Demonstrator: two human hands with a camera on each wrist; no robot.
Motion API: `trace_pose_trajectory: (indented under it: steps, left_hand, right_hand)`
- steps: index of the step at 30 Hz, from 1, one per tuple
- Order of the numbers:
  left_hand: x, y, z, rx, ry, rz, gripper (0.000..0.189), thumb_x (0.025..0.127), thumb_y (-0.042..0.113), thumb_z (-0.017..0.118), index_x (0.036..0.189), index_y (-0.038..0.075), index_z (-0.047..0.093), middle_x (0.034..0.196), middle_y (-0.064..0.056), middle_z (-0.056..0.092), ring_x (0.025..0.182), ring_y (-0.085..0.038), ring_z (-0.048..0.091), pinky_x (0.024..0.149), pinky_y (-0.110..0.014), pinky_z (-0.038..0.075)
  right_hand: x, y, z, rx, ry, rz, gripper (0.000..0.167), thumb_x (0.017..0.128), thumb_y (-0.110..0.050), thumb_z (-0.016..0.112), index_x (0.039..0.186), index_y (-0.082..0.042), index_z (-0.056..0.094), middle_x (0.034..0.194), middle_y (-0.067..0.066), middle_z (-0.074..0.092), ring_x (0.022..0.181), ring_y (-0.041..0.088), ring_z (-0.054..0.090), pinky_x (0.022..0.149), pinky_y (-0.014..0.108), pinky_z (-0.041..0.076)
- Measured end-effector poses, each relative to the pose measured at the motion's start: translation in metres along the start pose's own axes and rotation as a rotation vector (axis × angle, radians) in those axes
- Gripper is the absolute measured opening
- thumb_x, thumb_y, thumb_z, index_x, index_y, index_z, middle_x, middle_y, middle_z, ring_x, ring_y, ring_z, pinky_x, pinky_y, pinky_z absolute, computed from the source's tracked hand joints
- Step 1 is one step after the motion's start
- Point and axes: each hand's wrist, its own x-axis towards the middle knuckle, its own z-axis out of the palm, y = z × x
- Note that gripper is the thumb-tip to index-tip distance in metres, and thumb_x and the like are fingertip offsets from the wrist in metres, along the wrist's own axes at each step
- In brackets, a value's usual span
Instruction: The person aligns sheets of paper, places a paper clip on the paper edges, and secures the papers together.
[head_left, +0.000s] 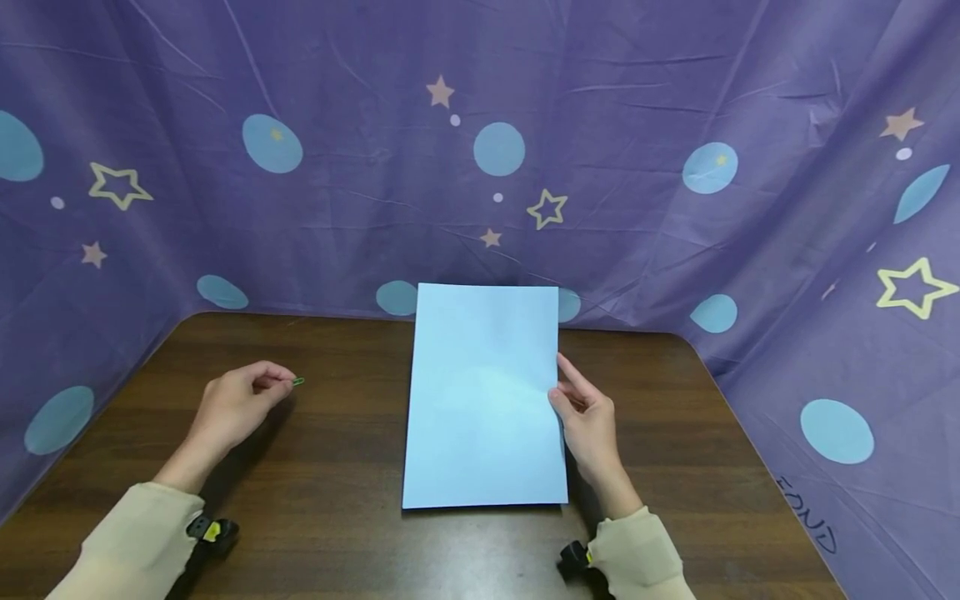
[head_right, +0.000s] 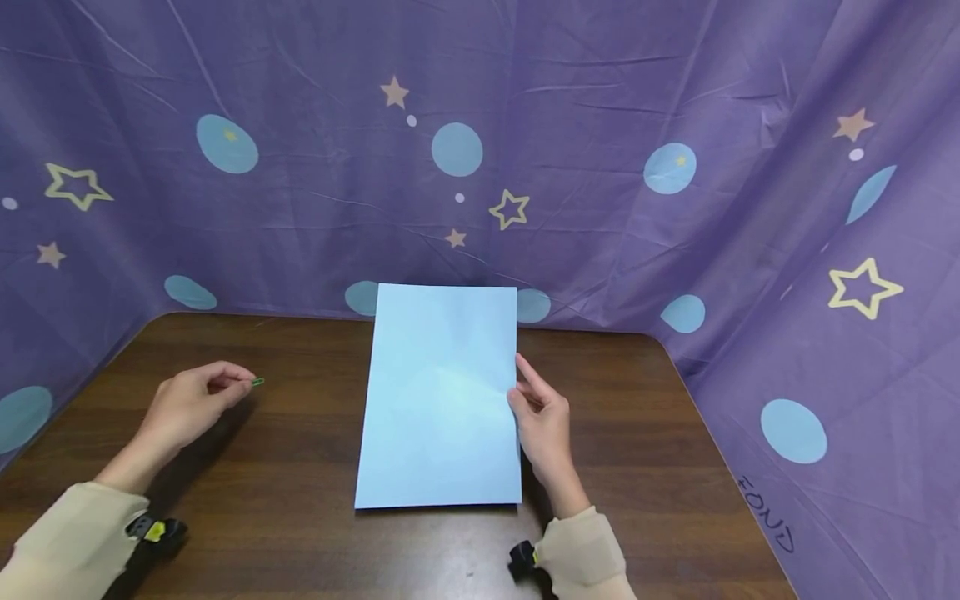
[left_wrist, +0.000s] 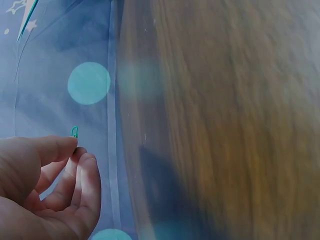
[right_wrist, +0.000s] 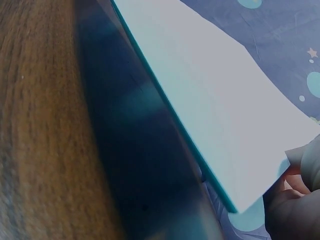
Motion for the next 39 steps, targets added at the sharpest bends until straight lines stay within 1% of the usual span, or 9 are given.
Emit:
trace_pose_trajectory:
  steps: [6,11,16,22,26,31,33,35,39]
  left_hand:
    - [0.004,0.009,0.006,-0.024,0.024,0.025,0.01,0.102,0.026,0.073,0.104,0.019,0.079,0.091,0.001,0.077,0.075,-0.009,0.062,0.063,-0.027,0.046]
    - [0.008,0.02,0.01,-0.048,0.032,0.031,0.013,0.103,0.029,0.072,0.106,0.019,0.079,0.091,0.0,0.076,0.078,-0.013,0.062,0.064,-0.029,0.045]
    - [0.013,0.032,0.012,-0.079,0.023,0.018,0.015,0.103,0.028,0.071,0.109,0.017,0.08,0.092,0.0,0.077,0.081,-0.014,0.064,0.066,-0.029,0.046]
    - [0.018,0.044,0.015,-0.128,0.0,-0.009,0.016,0.101,0.028,0.074,0.11,0.016,0.08,0.092,0.0,0.079,0.077,-0.008,0.066,0.066,-0.028,0.047]
    - [0.021,0.048,0.017,-0.134,0.0,-0.017,0.016,0.101,0.03,0.075,0.108,0.017,0.08,0.09,0.002,0.08,0.076,-0.006,0.069,0.068,-0.027,0.048]
    - [0.023,0.051,0.019,-0.147,0.002,-0.018,0.018,0.102,0.03,0.073,0.109,0.015,0.08,0.09,0.001,0.08,0.078,-0.007,0.068,0.069,-0.027,0.048]
    - [0.024,0.054,0.02,-0.183,-0.016,-0.038,0.02,0.103,0.03,0.072,0.112,0.014,0.079,0.093,-0.002,0.079,0.08,-0.009,0.069,0.069,-0.026,0.05]
    - [0.026,0.058,0.02,-0.25,-0.054,-0.066,0.023,0.105,0.03,0.07,0.115,0.011,0.077,0.098,-0.006,0.079,0.084,-0.01,0.071,0.072,-0.025,0.054]
    - [0.032,0.069,0.024,-0.422,-0.136,-0.106,0.028,0.108,0.026,0.066,0.122,0.003,0.072,0.11,-0.016,0.076,0.091,-0.009,0.073,0.079,-0.024,0.061]
  right_hand:
    - [0.0,0.0,0.001,0.006,0.002,-0.014,0.055,0.102,-0.003,0.07,0.149,-0.032,0.063,0.11,0.018,0.074,0.105,0.017,0.065,0.088,0.02,0.053]
    - [0.001,0.0,0.002,0.017,0.001,-0.031,0.054,0.102,-0.003,0.07,0.149,-0.03,0.064,0.109,0.018,0.074,0.104,0.017,0.065,0.087,0.021,0.053]
    - [0.001,0.002,0.002,0.022,0.006,-0.037,0.054,0.102,-0.003,0.071,0.148,-0.03,0.064,0.108,0.019,0.074,0.102,0.016,0.065,0.085,0.021,0.053]
    - [0.001,0.002,0.002,0.026,0.014,-0.044,0.055,0.102,-0.001,0.07,0.148,-0.029,0.065,0.108,0.019,0.075,0.101,0.014,0.065,0.085,0.02,0.054]
    - [0.001,0.003,0.002,0.027,0.016,-0.048,0.055,0.102,-0.001,0.07,0.148,-0.03,0.065,0.108,0.019,0.075,0.103,0.016,0.066,0.085,0.02,0.054]
    - [0.001,0.003,0.002,0.022,0.011,-0.049,0.054,0.102,-0.002,0.07,0.148,-0.03,0.064,0.108,0.019,0.075,0.105,0.017,0.066,0.085,0.02,0.054]
    - [0.001,0.003,0.002,0.021,0.008,-0.046,0.055,0.102,-0.002,0.07,0.148,-0.03,0.064,0.108,0.019,0.074,0.104,0.018,0.066,0.085,0.02,0.054]
    - [0.0,0.003,0.002,0.021,0.008,-0.043,0.055,0.102,-0.002,0.07,0.149,-0.03,0.064,0.109,0.019,0.074,0.103,0.017,0.065,0.085,0.02,0.054]
    - [0.0,0.003,0.001,0.026,0.013,-0.04,0.055,0.102,-0.001,0.07,0.148,-0.03,0.064,0.11,0.019,0.075,0.104,0.017,0.065,0.086,0.02,0.054]
